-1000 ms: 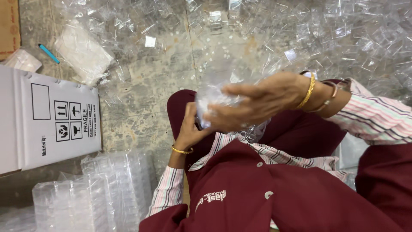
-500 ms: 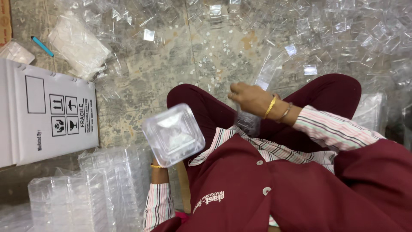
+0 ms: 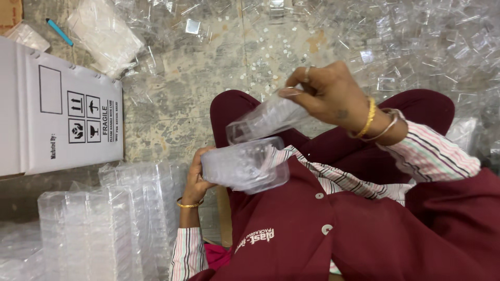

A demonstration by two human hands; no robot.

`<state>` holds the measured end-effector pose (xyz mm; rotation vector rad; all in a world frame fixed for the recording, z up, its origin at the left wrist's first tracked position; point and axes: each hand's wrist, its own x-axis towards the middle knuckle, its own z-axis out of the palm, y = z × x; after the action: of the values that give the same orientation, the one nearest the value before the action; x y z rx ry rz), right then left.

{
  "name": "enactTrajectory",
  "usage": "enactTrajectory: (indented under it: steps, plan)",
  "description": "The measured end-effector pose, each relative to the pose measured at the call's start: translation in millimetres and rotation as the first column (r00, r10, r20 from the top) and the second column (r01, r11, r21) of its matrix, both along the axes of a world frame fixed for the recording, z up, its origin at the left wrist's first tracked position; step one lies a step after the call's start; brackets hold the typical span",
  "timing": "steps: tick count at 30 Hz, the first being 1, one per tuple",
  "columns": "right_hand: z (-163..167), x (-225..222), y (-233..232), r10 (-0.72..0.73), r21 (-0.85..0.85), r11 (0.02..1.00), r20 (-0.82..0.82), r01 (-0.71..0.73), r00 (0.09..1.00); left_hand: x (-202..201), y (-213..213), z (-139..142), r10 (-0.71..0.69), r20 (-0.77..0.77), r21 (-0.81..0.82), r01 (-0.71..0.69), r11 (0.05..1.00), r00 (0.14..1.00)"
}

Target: The person sits on the floor of a packaging facility and handles clear plastic boxes, opening and nesting them one by one and stacking the assembled boxes beside them, occasionally placing stacked boxes into a cardboard carton.

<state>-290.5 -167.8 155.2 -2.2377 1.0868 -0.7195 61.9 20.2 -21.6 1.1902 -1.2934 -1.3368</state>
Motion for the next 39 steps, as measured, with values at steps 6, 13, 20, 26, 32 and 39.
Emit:
enactTrajectory:
  steps: [6, 13, 20, 26, 32, 39]
  plan:
    - [3, 49, 4, 0.204, -0.172, 0.967, 0.082, -0.188, 0.976, 17, 27, -11, 0.164, -0.040, 0.325, -0.142, 0.935, 0.986]
    - [-1, 64, 1, 0.170, -0.169, 0.968, -0.098, -0.184, 0.981, 34, 54, -2, 0.312, -0.039, 0.412, -0.269, 0.870, 0.949]
    - [-20, 77, -3, 0.110, -0.280, 0.953, -0.023, -0.112, 0.994, 38, 38, 8, 0.235, 0.178, 0.174, -0.266, 0.948, 0.956]
    - [-53, 108, 10, 0.138, -0.293, 0.933, -0.246, -0.209, 0.959, 49, 42, 21, 0.129, 0.247, 0.227, -0.187, 0.956, 0.960]
    - [-85, 160, 39, 0.340, -0.182, 0.895, -0.314, -0.408, 0.886, 59, 50, 56, 0.199, 0.113, 0.279, -0.224, 0.934, 0.973]
    - [-93, 200, 81, 0.551, -0.158, 0.825, 0.006, -0.543, 0.835, 0, 28, 77, 0.395, -0.148, 0.422, -0.303, 0.854, 0.907]
